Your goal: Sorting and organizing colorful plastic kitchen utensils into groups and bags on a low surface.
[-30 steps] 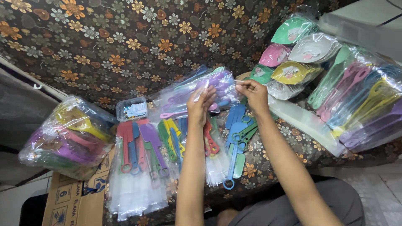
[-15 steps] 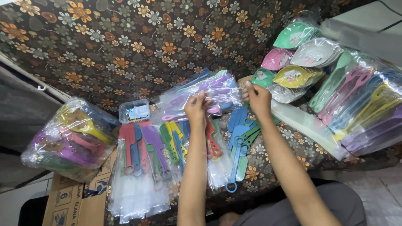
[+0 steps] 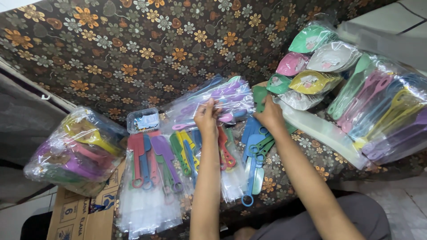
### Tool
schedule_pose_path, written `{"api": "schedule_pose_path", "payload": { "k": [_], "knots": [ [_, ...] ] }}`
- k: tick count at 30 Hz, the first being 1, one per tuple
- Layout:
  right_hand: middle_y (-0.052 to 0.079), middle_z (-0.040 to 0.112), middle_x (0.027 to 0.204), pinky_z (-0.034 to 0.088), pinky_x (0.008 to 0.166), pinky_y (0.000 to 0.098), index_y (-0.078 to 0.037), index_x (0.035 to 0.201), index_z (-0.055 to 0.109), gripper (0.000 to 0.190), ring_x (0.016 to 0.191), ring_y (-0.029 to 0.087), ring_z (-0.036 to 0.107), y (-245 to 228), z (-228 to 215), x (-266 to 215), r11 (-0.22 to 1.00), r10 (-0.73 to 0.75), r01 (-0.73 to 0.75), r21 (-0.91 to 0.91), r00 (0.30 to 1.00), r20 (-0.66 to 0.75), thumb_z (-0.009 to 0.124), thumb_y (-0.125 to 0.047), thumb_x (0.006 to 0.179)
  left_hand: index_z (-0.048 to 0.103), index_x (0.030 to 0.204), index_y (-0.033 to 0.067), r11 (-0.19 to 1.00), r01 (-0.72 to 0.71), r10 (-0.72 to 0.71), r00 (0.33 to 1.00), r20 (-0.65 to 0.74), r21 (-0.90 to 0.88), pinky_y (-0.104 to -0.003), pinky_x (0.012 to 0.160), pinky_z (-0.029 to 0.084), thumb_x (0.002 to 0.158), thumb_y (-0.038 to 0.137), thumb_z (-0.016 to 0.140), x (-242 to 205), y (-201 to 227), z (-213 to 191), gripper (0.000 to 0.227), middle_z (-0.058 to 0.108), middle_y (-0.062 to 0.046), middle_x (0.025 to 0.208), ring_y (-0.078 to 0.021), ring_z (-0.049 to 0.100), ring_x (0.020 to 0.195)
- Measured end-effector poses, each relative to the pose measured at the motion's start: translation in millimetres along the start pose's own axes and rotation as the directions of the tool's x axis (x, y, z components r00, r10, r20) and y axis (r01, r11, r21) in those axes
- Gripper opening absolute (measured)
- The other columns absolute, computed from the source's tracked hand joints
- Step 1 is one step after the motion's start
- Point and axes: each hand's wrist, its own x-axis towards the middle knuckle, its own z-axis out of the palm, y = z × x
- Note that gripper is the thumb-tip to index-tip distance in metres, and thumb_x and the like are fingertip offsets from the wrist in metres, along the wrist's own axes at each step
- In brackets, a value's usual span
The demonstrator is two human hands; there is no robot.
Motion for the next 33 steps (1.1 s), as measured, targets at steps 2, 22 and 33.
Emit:
{"api": "schedule_pose_path", "payload": {
  "k": [2,22,33],
  "knots": [
    [0.028,0.069,0.118,0.052,0.102,0.058,-0.012,0.115,0.055,0.047,0.119,0.049,0.064,2.4,2.3,3.7,1.0,-0.006,0.006,0.004,1.0,-0.022,0.08,-0.031,0.081,0.068,0.086,0.0034,1.0,0.001,-0.001,1.0,0.002,0.006,-0.03,0.065,0.069,0.088,0.016,0.082,1.3,-1.6,-1.0,0.019,0.076,-0.021,0.091,-0.027,0.077,0.075],
    [0.017,0.076,0.105,0.056,0.083,0.0392,-0.008,0.114,0.074,0.028,0.096,0.028,0.072,-13.3,-5.9,-14.9,0.656,-0.309,0.648,0.387,0.698,-0.646,0.054,0.001,0.097,0.068,0.085,0.0024,0.999,-0.039,0.039,0.999,-0.017,0.016,-0.028,0.064,0.068,0.09,0.016,0.08,-4.3,4.7,2.3,0.019,0.076,-0.02,0.09,-0.0276,0.078,0.077],
    [0.008,0.061,0.094,0.054,0.079,0.0283,-0.005,0.123,0.061,0.026,0.083,0.018,0.065,-0.2,-2.1,2.7,0.472,-0.263,0.667,0.576,0.731,-0.63,0.047,-0.024,0.113,0.068,0.09,-0.0009,0.993,-0.097,0.085,0.985,-0.148,-0.074,-0.028,0.063,0.068,0.089,0.013,0.081,-4.4,12.8,3.8,0.019,0.075,-0.019,0.088,-0.022,0.075,0.069]
  ]
}}
